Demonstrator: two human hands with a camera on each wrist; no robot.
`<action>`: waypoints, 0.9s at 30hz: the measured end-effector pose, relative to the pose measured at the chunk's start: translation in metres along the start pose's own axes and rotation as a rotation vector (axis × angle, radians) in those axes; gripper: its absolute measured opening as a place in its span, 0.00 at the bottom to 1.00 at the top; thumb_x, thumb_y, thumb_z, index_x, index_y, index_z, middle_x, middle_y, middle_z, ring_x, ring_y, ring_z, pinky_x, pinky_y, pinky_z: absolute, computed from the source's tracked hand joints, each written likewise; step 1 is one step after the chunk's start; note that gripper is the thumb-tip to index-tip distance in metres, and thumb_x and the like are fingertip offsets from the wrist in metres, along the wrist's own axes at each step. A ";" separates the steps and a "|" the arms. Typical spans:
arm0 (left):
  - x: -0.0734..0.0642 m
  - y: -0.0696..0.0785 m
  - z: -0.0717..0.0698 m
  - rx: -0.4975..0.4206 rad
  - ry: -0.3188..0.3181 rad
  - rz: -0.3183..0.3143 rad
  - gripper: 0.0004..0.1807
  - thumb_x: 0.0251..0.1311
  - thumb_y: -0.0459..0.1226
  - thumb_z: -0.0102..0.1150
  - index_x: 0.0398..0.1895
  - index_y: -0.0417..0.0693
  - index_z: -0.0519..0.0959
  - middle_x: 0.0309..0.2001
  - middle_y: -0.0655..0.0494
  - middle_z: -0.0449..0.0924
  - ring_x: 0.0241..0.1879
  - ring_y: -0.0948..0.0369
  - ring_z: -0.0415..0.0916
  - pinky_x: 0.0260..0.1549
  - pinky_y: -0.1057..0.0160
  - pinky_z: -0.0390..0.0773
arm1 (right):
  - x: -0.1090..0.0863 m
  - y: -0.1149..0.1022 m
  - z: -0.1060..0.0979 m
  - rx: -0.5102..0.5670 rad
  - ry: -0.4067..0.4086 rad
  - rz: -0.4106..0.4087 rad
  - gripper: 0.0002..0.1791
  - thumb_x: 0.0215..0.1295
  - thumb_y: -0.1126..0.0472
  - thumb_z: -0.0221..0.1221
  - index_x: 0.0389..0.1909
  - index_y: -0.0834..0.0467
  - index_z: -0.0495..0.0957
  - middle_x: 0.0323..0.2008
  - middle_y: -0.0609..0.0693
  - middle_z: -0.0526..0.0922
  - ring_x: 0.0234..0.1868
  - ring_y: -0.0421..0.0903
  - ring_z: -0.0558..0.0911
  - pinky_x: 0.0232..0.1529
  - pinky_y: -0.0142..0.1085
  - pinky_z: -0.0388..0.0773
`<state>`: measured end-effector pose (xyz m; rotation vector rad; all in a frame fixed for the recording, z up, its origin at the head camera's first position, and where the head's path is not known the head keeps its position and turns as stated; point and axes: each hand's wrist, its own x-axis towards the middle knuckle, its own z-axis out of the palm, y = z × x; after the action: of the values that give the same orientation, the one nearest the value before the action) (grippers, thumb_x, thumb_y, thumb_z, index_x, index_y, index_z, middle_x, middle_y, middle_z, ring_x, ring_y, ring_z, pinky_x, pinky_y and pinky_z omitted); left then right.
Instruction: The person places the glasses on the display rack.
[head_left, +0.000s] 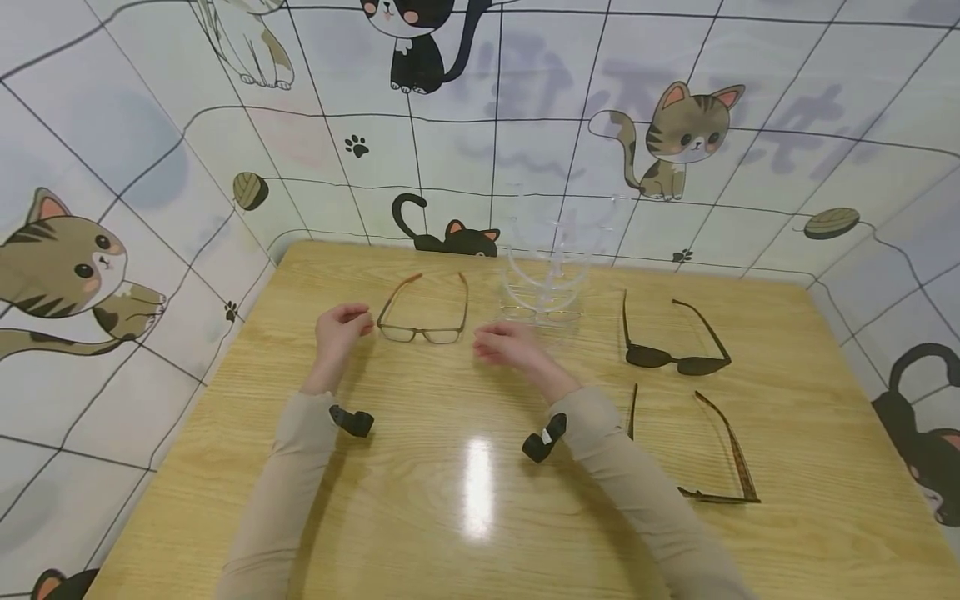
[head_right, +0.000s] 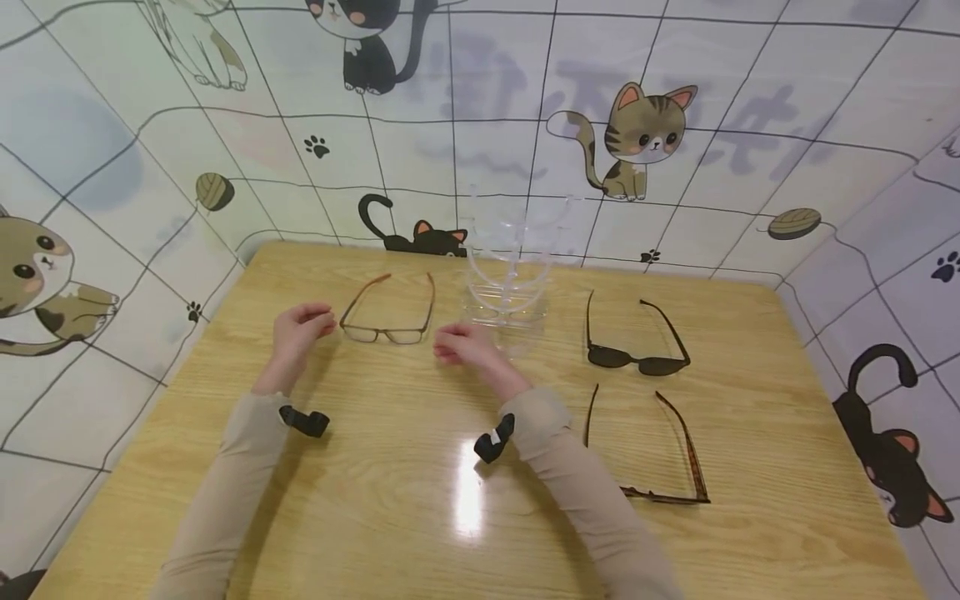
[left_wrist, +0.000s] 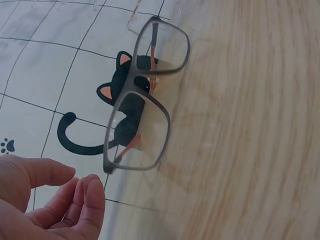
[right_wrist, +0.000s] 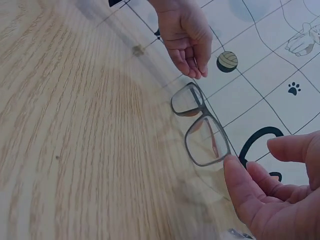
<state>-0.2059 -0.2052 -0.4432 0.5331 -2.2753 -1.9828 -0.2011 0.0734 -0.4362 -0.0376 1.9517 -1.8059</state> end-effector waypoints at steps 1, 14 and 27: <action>0.001 -0.001 -0.001 0.011 -0.007 -0.013 0.16 0.63 0.28 0.53 0.52 0.28 0.73 0.38 0.50 0.75 0.31 0.68 0.76 0.37 0.75 0.79 | 0.002 0.000 0.002 0.010 0.006 0.006 0.20 0.68 0.65 0.52 0.57 0.74 0.68 0.50 0.67 0.76 0.46 0.52 0.80 0.51 0.42 0.78; 0.012 -0.011 -0.003 0.080 -0.053 -0.126 0.20 0.64 0.37 0.54 0.57 0.38 0.73 0.50 0.46 0.76 0.43 0.59 0.77 0.50 0.65 0.76 | 0.029 0.003 0.025 0.082 0.126 0.050 0.20 0.67 0.66 0.53 0.56 0.72 0.68 0.49 0.66 0.77 0.47 0.55 0.79 0.51 0.41 0.78; 0.020 -0.016 0.004 0.005 -0.079 -0.137 0.18 0.64 0.32 0.54 0.54 0.31 0.74 0.45 0.46 0.75 0.26 0.69 0.76 0.36 0.73 0.80 | 0.041 0.005 0.031 0.151 0.222 0.089 0.17 0.67 0.67 0.54 0.54 0.70 0.70 0.45 0.65 0.79 0.34 0.45 0.81 0.42 0.34 0.81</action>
<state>-0.2223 -0.2092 -0.4631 0.6385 -2.3487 -2.0964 -0.2251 0.0314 -0.4552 0.3065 1.9215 -1.9626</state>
